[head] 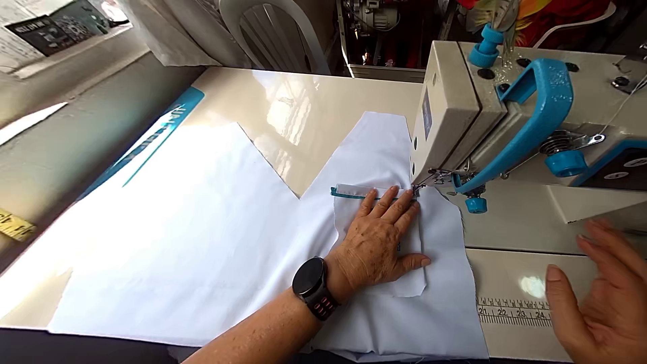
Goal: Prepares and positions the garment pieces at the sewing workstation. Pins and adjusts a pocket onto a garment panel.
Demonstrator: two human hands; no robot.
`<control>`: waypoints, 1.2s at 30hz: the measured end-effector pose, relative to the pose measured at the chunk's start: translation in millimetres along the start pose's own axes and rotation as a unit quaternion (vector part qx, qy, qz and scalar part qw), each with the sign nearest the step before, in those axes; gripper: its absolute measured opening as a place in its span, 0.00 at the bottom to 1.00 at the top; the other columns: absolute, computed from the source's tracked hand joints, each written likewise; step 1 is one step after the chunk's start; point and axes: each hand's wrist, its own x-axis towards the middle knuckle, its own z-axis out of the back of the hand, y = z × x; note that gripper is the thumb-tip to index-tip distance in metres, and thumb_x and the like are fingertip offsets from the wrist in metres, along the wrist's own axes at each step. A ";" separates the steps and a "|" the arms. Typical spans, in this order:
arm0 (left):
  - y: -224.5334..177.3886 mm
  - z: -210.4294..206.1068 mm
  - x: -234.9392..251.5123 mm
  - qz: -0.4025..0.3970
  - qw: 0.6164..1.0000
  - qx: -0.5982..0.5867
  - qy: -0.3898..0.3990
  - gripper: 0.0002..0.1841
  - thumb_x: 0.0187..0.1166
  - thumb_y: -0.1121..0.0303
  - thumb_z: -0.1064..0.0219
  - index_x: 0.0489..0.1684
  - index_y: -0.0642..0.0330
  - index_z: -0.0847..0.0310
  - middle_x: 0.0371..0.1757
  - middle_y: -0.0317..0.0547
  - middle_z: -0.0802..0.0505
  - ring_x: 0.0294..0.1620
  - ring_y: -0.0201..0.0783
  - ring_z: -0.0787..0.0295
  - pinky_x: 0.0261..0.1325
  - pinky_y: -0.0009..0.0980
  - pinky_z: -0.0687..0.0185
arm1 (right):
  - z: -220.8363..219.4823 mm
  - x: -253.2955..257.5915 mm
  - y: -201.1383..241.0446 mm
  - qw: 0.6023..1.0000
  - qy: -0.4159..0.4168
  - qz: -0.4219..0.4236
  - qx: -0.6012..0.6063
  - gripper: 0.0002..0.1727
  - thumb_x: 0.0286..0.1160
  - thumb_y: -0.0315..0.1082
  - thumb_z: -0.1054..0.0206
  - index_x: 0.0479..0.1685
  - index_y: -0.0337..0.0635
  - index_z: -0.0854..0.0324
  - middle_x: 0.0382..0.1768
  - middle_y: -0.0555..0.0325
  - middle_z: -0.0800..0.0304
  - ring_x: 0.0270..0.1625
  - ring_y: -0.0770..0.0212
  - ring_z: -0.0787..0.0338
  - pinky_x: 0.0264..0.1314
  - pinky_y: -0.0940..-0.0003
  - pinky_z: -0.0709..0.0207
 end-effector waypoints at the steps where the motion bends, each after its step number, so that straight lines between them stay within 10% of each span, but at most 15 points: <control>1: -1.8 6.7 -3.2 -0.006 1.000 -0.021 0.014 0.42 0.77 0.31 0.47 0.76 0.57 0.19 0.85 0.50 0.22 0.89 0.54 0.33 0.83 0.67 0.40 | -17.1 1.8 25.3 0.997 0.039 -0.014 0.068 0.23 0.84 0.39 0.40 0.74 0.39 0.27 0.83 0.44 0.29 0.90 0.62 0.37 0.88 0.65 0.37; 5: 0.3 61.2 -68.7 0.113 0.991 -0.036 -0.060 0.33 0.86 0.36 0.52 0.78 0.47 0.21 0.84 0.40 0.20 0.88 0.46 0.31 0.83 0.66 0.38 | -65.0 -8.9 80.6 0.971 0.182 -0.006 0.152 0.52 0.79 0.65 0.38 0.84 0.23 0.40 0.83 0.20 0.36 0.91 0.42 0.38 0.92 0.56 0.42; 8: 44.6 82.0 -146.9 0.351 0.929 0.099 -0.065 0.49 0.80 0.27 0.62 0.87 0.59 0.33 0.86 0.68 0.28 0.86 0.81 0.43 0.68 0.91 0.58 | -71.4 -23.7 82.7 0.978 0.201 0.053 -0.009 0.62 0.73 0.80 0.56 0.83 0.23 0.37 0.80 0.20 0.32 0.87 0.31 0.33 0.88 0.40 0.43; 10: 79.5 84.4 -176.1 0.394 0.906 0.152 -0.034 0.55 0.73 0.21 0.68 0.89 0.55 0.35 0.87 0.71 0.32 0.86 0.85 0.48 0.66 0.93 0.64 | -70.0 -26.7 80.6 0.967 0.231 0.092 -0.062 0.62 0.73 0.83 0.63 0.86 0.31 0.36 0.83 0.29 0.32 0.88 0.34 0.35 0.88 0.35 0.49; 13: 118.4 91.8 -168.0 0.367 0.920 0.140 -0.003 0.57 0.67 0.16 0.69 0.91 0.49 0.36 0.90 0.65 0.34 0.89 0.80 0.49 0.70 0.91 0.65 | -70.7 -28.2 80.2 0.944 0.293 0.128 -0.084 0.56 0.72 0.83 0.68 0.88 0.50 0.31 0.87 0.50 0.30 0.91 0.45 0.35 0.87 0.28 0.54; 16: 150.5 102.1 -140.7 0.356 0.927 0.117 0.032 0.54 0.68 0.17 0.64 0.92 0.43 0.38 0.93 0.60 0.38 0.92 0.75 0.54 0.72 0.90 0.68 | -63.0 -23.4 87.0 0.928 0.349 0.115 -0.063 0.55 0.74 0.81 0.63 0.87 0.47 0.31 0.88 0.48 0.31 0.90 0.43 0.35 0.84 0.22 0.56; 19: 149.9 115.1 -118.3 0.343 0.934 0.101 0.012 0.44 0.78 0.34 0.40 0.84 0.62 0.28 0.85 0.72 0.29 0.87 0.79 0.43 0.75 0.87 0.59 | -47.9 -0.4 91.1 0.916 0.391 0.082 0.028 0.45 0.80 0.70 0.47 0.78 0.38 0.22 0.83 0.41 0.26 0.88 0.33 0.33 0.83 0.19 0.56; 22: 117.6 101.8 -97.2 0.131 0.984 0.075 -0.089 0.23 0.79 0.54 0.35 0.57 0.66 0.11 0.63 0.64 0.10 0.66 0.64 0.13 0.64 0.64 0.20 | -67.6 32.3 85.8 0.948 0.277 0.136 0.079 0.20 0.88 0.46 0.40 0.57 0.40 0.10 0.67 0.44 0.10 0.76 0.47 0.16 0.81 0.55 0.27; 25: 87.4 68.9 -75.7 -0.037 0.998 0.005 -0.043 0.25 0.85 0.43 0.47 0.60 0.47 0.09 0.71 0.42 0.10 0.74 0.44 0.15 0.73 0.52 0.21 | -125.3 64.1 75.9 0.950 0.179 0.243 0.083 0.14 0.87 0.37 0.42 0.47 0.45 0.08 0.56 0.54 0.05 0.64 0.57 0.09 0.69 0.69 0.19; 28: 93.0 53.8 -83.2 0.004 0.998 0.053 0.019 0.39 0.82 0.29 0.64 0.84 0.35 0.26 0.87 0.41 0.25 0.89 0.57 0.35 0.80 0.73 0.43 | -166.4 73.1 68.2 0.933 0.239 0.266 0.042 0.32 0.89 0.58 0.53 0.69 0.46 0.13 0.73 0.56 0.13 0.80 0.52 0.19 0.81 0.53 0.27; 31: 108.8 63.5 -90.8 0.070 0.993 0.092 0.014 0.43 0.78 0.24 0.65 0.85 0.33 0.27 0.88 0.47 0.26 0.88 0.63 0.35 0.77 0.77 0.42 | -174.5 69.3 66.8 0.922 0.279 0.267 0.011 0.48 0.84 0.73 0.67 0.83 0.48 0.26 0.84 0.53 0.24 0.87 0.48 0.28 0.86 0.40 0.38; 33: 110.2 70.5 -85.0 0.096 0.992 0.082 -0.012 0.36 0.81 0.33 0.53 0.72 0.45 0.15 0.80 0.50 0.17 0.83 0.65 0.27 0.71 0.78 0.35 | -172.6 67.4 68.7 0.923 0.283 0.262 0.004 0.52 0.79 0.78 0.68 0.85 0.48 0.28 0.84 0.52 0.25 0.88 0.48 0.29 0.86 0.39 0.38; 36: 101.2 70.6 -56.2 0.061 0.992 0.024 -0.110 0.17 0.82 0.54 0.41 0.38 0.54 0.08 0.48 0.43 0.05 0.53 0.43 0.08 0.51 0.41 0.12 | -172.1 66.0 71.6 0.925 0.284 0.252 -0.002 0.57 0.73 0.83 0.69 0.84 0.47 0.27 0.84 0.52 0.25 0.87 0.46 0.29 0.85 0.35 0.39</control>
